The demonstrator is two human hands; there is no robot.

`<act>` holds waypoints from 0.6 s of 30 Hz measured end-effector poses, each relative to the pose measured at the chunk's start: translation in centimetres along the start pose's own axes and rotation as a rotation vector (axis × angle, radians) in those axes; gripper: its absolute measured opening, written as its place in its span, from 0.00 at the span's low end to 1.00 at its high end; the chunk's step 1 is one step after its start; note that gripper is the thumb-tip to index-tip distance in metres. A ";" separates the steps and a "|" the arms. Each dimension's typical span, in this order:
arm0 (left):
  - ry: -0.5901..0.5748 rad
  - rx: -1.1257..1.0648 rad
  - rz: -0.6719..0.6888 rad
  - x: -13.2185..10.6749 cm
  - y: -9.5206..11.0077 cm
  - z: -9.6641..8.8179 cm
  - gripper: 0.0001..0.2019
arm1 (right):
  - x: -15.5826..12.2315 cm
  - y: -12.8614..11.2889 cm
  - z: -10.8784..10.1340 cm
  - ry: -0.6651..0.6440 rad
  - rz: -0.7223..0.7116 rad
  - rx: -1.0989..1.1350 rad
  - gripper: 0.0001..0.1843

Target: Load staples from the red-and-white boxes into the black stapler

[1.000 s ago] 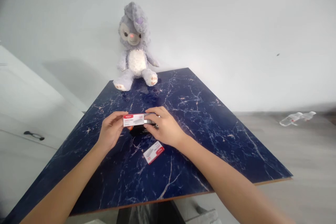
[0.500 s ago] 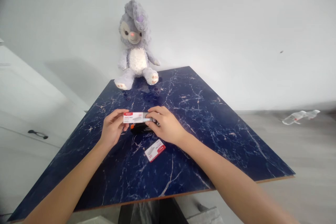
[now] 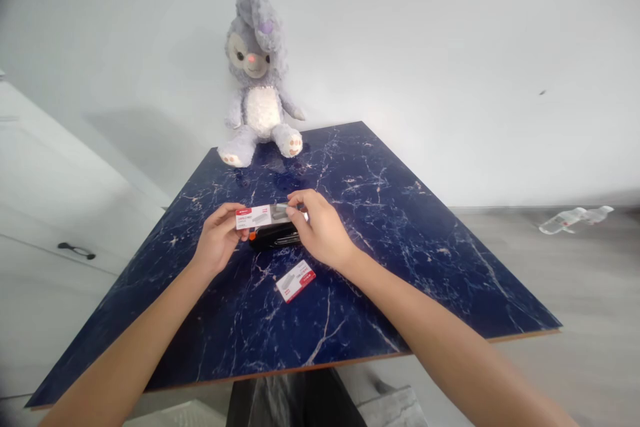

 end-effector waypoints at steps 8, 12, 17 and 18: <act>-0.035 -0.027 -0.059 -0.2 -0.4 0.3 0.09 | 0.9 1.7 -1.6 0.234 0.194 0.196 0.08; 0.005 -0.121 -0.070 0.1 -0.2 0.1 0.10 | 1.1 2.5 -2.0 0.246 0.231 0.150 0.11; -0.044 -0.132 -0.106 -0.2 -0.3 0.5 0.10 | 0.7 2.3 -1.3 0.125 0.295 0.103 0.12; -0.064 -0.128 -0.116 -0.3 -0.3 0.6 0.10 | 0.6 2.2 -1.0 0.095 0.313 0.100 0.13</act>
Point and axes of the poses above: each hand's wrist, its own x-axis towards the middle knuckle, its own z-axis out of the palm, y = z × x, the point moved 6 cm from there along x, towards the middle knuckle, and after that the axes turned 15 degrees about y, right-handed, at the moved point
